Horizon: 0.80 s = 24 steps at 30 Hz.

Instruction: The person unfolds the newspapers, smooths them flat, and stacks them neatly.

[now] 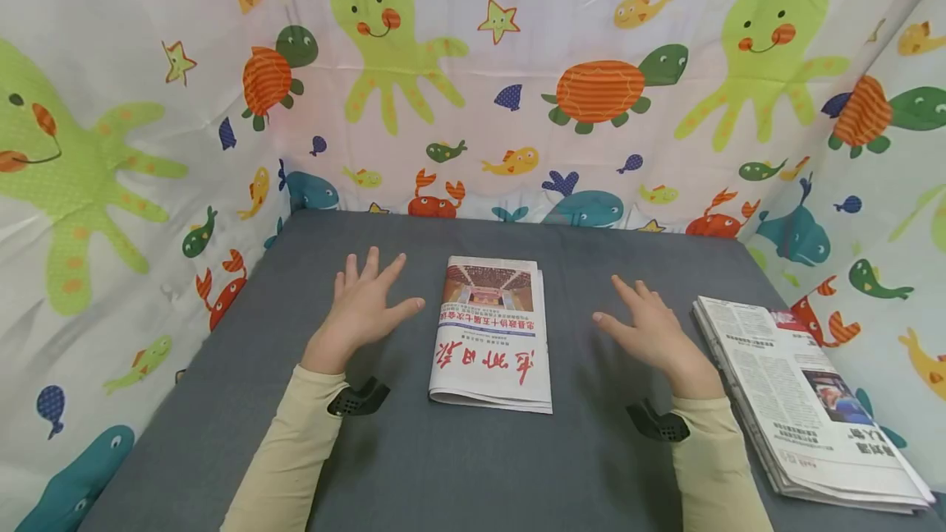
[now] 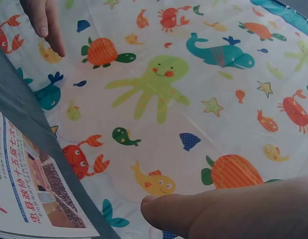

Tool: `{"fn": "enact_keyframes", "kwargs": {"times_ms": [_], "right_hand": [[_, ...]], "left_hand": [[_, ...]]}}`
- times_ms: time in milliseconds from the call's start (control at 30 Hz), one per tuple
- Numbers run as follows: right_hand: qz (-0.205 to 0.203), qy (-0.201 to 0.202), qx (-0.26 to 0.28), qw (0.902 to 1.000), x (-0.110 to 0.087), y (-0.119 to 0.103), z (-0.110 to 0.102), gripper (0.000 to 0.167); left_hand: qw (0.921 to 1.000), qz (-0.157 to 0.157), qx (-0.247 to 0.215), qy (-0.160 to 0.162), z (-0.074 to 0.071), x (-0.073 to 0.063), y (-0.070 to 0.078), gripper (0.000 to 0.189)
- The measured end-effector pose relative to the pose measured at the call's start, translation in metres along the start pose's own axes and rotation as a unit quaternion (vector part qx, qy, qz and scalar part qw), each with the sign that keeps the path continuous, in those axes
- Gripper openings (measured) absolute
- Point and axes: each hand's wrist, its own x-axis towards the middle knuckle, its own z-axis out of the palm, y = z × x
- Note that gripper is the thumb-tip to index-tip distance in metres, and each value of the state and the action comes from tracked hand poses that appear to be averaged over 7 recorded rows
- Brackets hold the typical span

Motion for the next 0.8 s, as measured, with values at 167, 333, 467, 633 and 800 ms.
{"fn": "enact_keyframes", "kwargs": {"times_ms": [167,333,467,633,800], "right_hand": [[-0.008,-0.004,0.006,0.9999,0.008,0.001,0.011,0.078],[-0.001,-0.008,-0.014,0.9999,0.025,0.007,0.041,0.074],[-0.002,0.0,-0.04,0.9992,0.036,0.014,0.069,0.068],[-0.014,0.001,-0.071,0.9974,0.044,0.025,0.099,0.062],[-0.019,0.01,-0.079,0.9966,0.046,0.032,0.114,0.059]], "left_hand": [[0.9993,0.028,0.023,-0.006,0.017,0.002,0.011,0.082],[0.9954,0.076,0.051,-0.028,0.045,0.002,0.024,0.082],[0.9881,0.124,0.074,-0.053,0.072,0.0,0.037,0.081],[0.9716,0.188,0.121,-0.079,0.103,-0.007,0.051,0.081],[0.9567,0.23,0.143,-0.107,0.124,-0.015,0.057,0.084]]}}
